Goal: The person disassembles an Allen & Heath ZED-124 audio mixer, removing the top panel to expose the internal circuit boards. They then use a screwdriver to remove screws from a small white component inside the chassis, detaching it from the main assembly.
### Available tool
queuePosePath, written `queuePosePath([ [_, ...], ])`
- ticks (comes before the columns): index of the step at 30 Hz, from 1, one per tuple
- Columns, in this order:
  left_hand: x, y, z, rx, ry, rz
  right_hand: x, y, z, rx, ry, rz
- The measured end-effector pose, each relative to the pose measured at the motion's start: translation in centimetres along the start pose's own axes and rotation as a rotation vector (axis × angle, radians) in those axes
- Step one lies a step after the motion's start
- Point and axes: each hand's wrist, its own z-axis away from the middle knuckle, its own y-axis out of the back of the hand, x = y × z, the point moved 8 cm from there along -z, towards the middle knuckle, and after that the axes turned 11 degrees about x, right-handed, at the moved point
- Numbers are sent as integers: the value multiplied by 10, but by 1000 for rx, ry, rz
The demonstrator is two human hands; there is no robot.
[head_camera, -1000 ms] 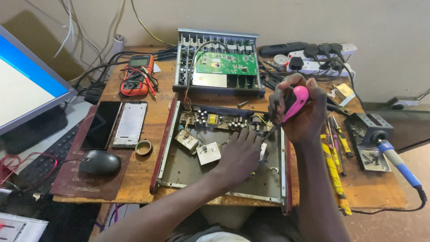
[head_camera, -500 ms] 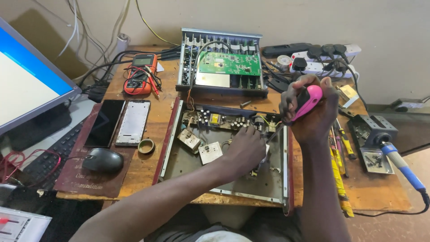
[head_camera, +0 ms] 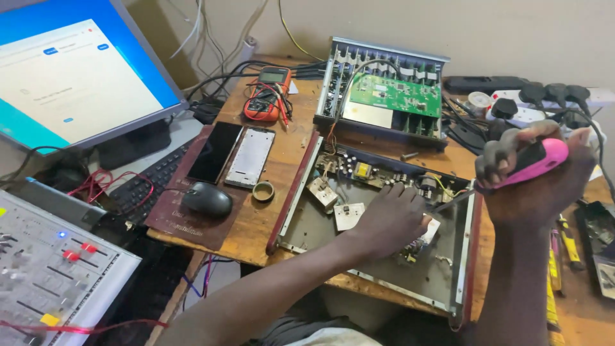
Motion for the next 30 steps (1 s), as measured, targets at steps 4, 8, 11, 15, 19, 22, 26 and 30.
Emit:
queuePosePath([
  [4, -10, 26, 11, 122, 8, 106, -5, -10, 6, -17, 3, -24],
  [8, -39, 76, 51, 271, 189, 332, -2, -48, 18, -121, -5, -43],
  [11, -70, 127, 82, 294, 531, 557, 15, -68, 21, -84, -60, -36],
  [15, -145, 146, 113, 440, 803, 634, 46, -90, 21, -182, -79, -21],
  [19, -242, 164, 140, 532, 842, 140, 67, -99, 25, -187, -128, 90],
  [22, -288, 163, 153, 421, 811, -116, 73, -101, 28, -211, -118, 196],
  [26, -311, 164, 149, 287, 868, -128, 67, -104, 32, -170, -116, 281],
  [30, -295, 180, 147, 228, 922, -76, 63, -104, 29, -252, -73, 199],
])
